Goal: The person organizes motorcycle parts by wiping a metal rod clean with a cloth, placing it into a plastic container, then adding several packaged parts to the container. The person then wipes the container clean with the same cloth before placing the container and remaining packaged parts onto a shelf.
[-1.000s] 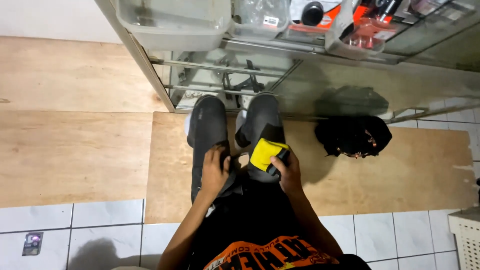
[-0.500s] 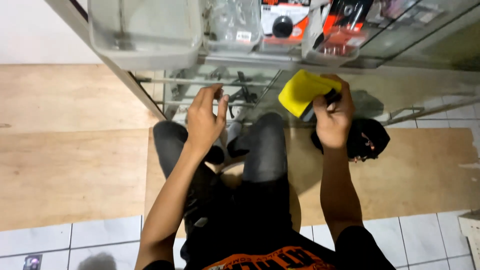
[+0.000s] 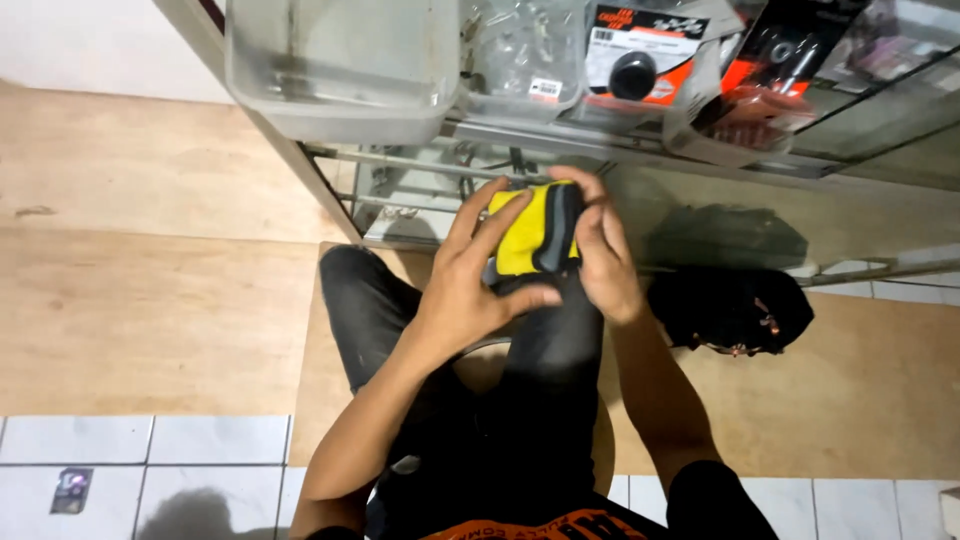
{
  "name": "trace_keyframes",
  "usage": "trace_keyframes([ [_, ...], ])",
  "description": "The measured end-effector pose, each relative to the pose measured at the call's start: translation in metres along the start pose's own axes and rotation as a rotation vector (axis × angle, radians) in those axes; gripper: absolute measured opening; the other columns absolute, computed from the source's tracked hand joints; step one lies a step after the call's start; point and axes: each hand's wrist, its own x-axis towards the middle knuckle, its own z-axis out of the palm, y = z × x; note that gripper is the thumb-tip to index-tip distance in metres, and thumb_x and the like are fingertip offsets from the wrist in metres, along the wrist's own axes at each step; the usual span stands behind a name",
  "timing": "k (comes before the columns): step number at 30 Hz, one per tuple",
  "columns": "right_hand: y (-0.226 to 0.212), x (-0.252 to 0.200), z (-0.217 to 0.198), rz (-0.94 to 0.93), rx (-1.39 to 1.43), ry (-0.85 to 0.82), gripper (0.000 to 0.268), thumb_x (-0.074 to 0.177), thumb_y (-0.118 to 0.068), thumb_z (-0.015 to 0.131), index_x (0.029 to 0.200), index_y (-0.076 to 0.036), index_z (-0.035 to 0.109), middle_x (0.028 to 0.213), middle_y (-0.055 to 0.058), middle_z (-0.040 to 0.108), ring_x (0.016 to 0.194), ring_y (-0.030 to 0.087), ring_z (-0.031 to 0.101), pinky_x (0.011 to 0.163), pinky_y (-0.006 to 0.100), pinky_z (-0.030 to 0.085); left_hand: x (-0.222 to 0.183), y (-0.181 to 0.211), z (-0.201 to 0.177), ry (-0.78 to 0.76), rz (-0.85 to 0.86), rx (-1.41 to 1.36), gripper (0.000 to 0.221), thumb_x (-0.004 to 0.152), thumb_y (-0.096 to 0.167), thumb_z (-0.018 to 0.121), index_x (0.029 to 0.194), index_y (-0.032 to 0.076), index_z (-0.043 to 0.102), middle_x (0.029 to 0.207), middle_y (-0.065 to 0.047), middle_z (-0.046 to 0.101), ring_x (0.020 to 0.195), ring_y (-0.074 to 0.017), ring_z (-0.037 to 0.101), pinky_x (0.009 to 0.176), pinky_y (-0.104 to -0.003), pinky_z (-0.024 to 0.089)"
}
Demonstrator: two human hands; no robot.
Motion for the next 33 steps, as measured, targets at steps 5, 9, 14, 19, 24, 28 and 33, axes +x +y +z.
trace_keyframes([
  [5, 0.010, -0.004, 0.017, -0.124, 0.504, -0.258, 0.074, 0.100, -0.039, 0.064, 0.160, -0.007, 0.037, 0.131, 0.004, 0.061, 0.094, 0.004, 0.061, 0.075, 0.018, 0.050, -0.020, -0.041, 0.006, 0.051, -0.139, -0.097, 0.066, 0.087, 0.017, 0.081, 0.147, 0.008, 0.055, 0.160, -0.017, 0.045, 0.145, -0.0284, 0.051, 0.115, -0.039, 0.050],
  [9, 0.035, -0.010, 0.019, 0.017, 0.218, -0.066, 0.071, 0.096, -0.002, 0.072, 0.156, -0.002, 0.034, 0.146, 0.006, 0.052, 0.098, 0.008, 0.059, 0.068, 0.022, 0.049, -0.027, -0.067, 0.014, 0.160, -0.200, -0.393, 0.040, 0.109, 0.010, 0.060, 0.148, 0.004, 0.057, 0.159, -0.017, 0.050, 0.146, -0.0270, 0.049, 0.120, -0.037, 0.042],
  [14, 0.064, -0.021, 0.011, -0.024, 0.205, -0.085, 0.062, 0.103, 0.007, 0.068, 0.158, 0.000, 0.040, 0.141, 0.011, 0.057, 0.127, 0.014, 0.060, 0.104, 0.028, 0.053, -0.015, -0.068, 0.019, 0.370, -0.400, -0.906, 0.028, 0.111, 0.014, 0.051, 0.137, 0.005, 0.059, 0.132, -0.011, 0.066, 0.118, -0.0201, 0.064, 0.101, -0.032, 0.053],
  [19, 0.027, -0.020, 0.011, 0.017, -0.262, -0.077, 0.031, 0.096, -0.009, 0.077, 0.125, -0.005, 0.064, 0.137, 0.010, 0.063, 0.118, 0.018, 0.068, 0.092, 0.030, 0.061, -0.020, -0.084, 0.019, 0.482, -0.337, -0.562, 0.029, 0.112, 0.025, 0.056, 0.130, 0.002, 0.060, 0.113, -0.003, 0.069, 0.099, -0.0091, 0.062, 0.086, -0.025, 0.052],
  [24, 0.005, -0.022, 0.024, -0.225, -0.485, -0.065, 0.048, 0.088, -0.021, 0.082, 0.125, 0.001, 0.061, 0.138, 0.015, 0.062, 0.125, 0.025, 0.063, 0.097, 0.035, 0.053, -0.039, -0.101, 0.031, 0.365, -0.283, -0.382, 0.032, 0.110, 0.027, 0.064, 0.128, 0.002, 0.060, 0.113, -0.002, 0.068, 0.102, -0.0079, 0.060, 0.091, -0.025, 0.050],
  [28, 0.083, -0.038, 0.008, -0.161, -0.384, 0.012, 0.026, 0.099, -0.019, 0.081, 0.115, -0.004, 0.066, 0.134, 0.011, 0.071, 0.123, 0.021, 0.070, 0.105, 0.035, 0.054, -0.048, -0.111, 0.034, 0.295, -0.320, -0.419, 0.040, 0.106, 0.030, 0.067, 0.131, 0.000, 0.060, 0.120, -0.004, 0.069, 0.108, -0.0092, 0.062, 0.097, -0.026, 0.051],
  [33, 0.097, -0.043, -0.005, 0.207, 0.381, 0.254, 0.026, 0.114, -0.015, 0.064, 0.133, 0.003, 0.061, 0.125, 0.014, 0.065, 0.116, 0.021, 0.060, 0.102, 0.034, 0.048, -0.040, -0.099, 0.020, 0.348, -0.519, -0.878, 0.037, 0.106, 0.026, 0.061, 0.133, 0.001, 0.057, 0.125, -0.008, 0.069, 0.111, -0.0147, 0.066, 0.097, -0.032, 0.054],
])
